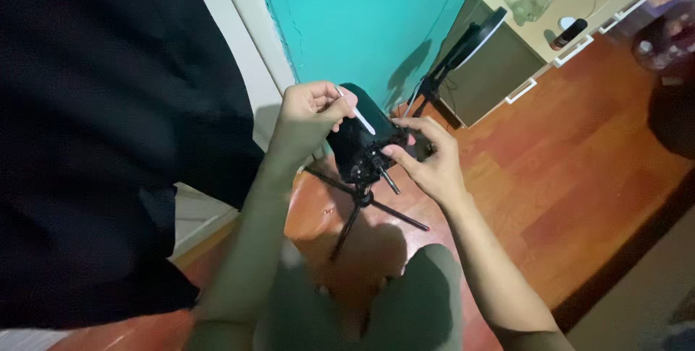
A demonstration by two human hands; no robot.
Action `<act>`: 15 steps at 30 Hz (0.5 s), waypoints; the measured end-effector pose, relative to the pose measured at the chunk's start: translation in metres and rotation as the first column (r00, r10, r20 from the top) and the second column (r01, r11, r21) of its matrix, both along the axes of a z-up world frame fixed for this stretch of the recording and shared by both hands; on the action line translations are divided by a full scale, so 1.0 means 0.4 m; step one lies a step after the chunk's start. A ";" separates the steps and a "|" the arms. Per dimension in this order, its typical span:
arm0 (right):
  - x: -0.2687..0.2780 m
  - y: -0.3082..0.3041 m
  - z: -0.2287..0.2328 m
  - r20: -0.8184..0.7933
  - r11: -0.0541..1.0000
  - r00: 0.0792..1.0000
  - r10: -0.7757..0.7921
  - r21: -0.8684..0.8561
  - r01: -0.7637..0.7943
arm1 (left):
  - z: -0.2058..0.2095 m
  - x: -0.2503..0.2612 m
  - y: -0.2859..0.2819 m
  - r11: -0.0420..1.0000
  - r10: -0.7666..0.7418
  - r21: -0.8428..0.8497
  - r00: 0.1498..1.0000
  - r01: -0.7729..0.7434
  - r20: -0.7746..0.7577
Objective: The person kneels on the floor and uses a small metal tool to adjust and tighten screws on the back of a black standing fan. They repeatedly rotate the fan head and manipulate the tool to secure components.
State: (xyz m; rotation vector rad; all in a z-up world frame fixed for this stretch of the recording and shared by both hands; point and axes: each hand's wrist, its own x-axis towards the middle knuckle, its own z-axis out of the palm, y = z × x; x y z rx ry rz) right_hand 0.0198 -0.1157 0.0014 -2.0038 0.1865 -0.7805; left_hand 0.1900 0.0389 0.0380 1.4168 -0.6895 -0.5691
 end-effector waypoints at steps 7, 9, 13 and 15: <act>0.013 -0.007 -0.053 0.119 0.998 0.993 -0.014 -0.056 0.021 | 0.002 0.024 0.003 0.997 -0.077 -0.024 0.992 0.079 0.100; 0.011 -0.007 -0.059 0.230 0.989 0.973 0.029 -0.145 0.005 | -0.004 0.033 -0.004 0.996 -0.080 -0.023 0.981 0.086 0.176; -0.003 -0.001 -0.054 0.250 0.980 0.967 0.052 -0.201 -0.001 | -0.020 0.058 -0.016 0.993 -0.113 -0.004 0.931 0.122 0.347; -0.015 0.002 -0.041 0.221 0.976 0.974 0.053 -0.216 -0.004 | -0.027 0.063 -0.016 0.993 -0.097 -0.018 0.916 0.113 0.390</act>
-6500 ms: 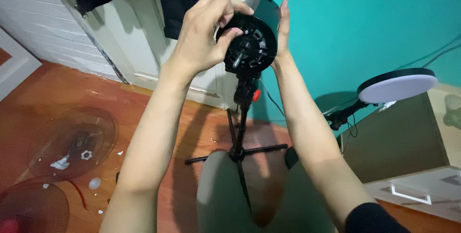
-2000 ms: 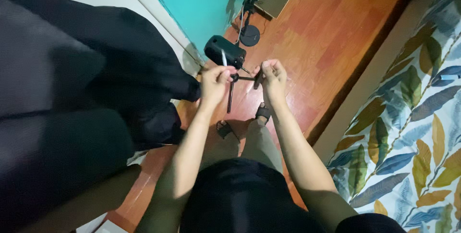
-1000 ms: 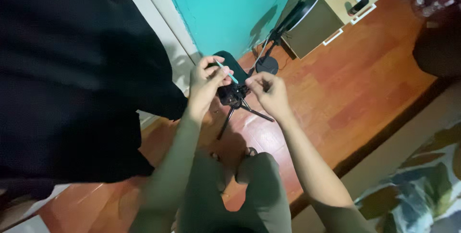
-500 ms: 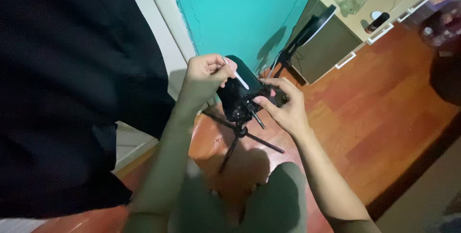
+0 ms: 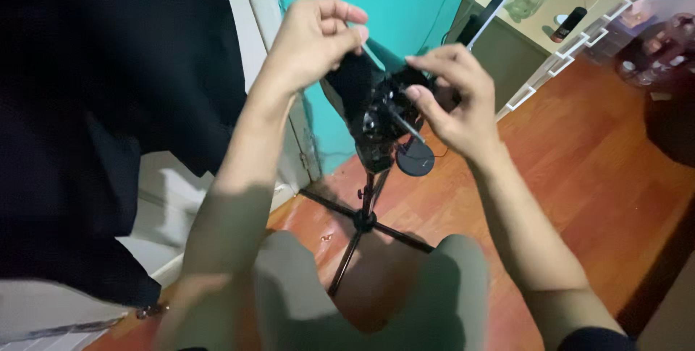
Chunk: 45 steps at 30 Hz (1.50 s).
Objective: The person kneels on the floor and uses a small metal tool to adjust and tighten screws on the back of a black standing fan. They repeatedly rotate the fan head and manipulate the tool to secure components.
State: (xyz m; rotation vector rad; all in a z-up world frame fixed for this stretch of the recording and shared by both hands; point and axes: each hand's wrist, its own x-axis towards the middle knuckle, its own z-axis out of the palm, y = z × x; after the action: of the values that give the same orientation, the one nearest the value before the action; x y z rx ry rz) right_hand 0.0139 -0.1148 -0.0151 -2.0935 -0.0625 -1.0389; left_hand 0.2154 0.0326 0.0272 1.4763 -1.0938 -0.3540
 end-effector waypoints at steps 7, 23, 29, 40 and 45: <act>-0.015 0.012 0.017 0.033 0.977 0.999 0.022 -0.213 -0.015 | -0.017 0.021 -0.002 0.995 -0.033 -0.089 0.993 0.043 0.109; -0.026 0.016 0.059 0.070 0.929 0.997 -0.010 -0.369 0.035 | -0.048 -0.010 -0.063 0.964 0.044 -0.260 0.999 -0.051 -0.032; -0.025 0.016 0.062 0.012 0.951 0.999 -0.033 -0.307 0.035 | -0.034 -0.006 -0.024 0.980 0.041 -0.189 0.995 -0.057 -0.090; -0.022 -0.021 0.038 0.122 0.918 0.992 -0.044 -0.386 0.089 | -0.018 -0.022 -0.016 0.993 -0.013 -0.111 0.966 0.043 0.258; -0.023 -0.028 0.028 0.120 0.938 0.993 -0.015 -0.343 0.055 | -0.018 -0.027 0.021 0.991 -0.025 -0.108 0.890 0.084 0.456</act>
State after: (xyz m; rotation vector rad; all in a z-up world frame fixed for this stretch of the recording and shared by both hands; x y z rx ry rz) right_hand 0.0046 -0.1260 -0.0041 -2.3513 -0.2858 -1.2439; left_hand 0.2044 0.0411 0.0201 1.4531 -1.5035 0.0314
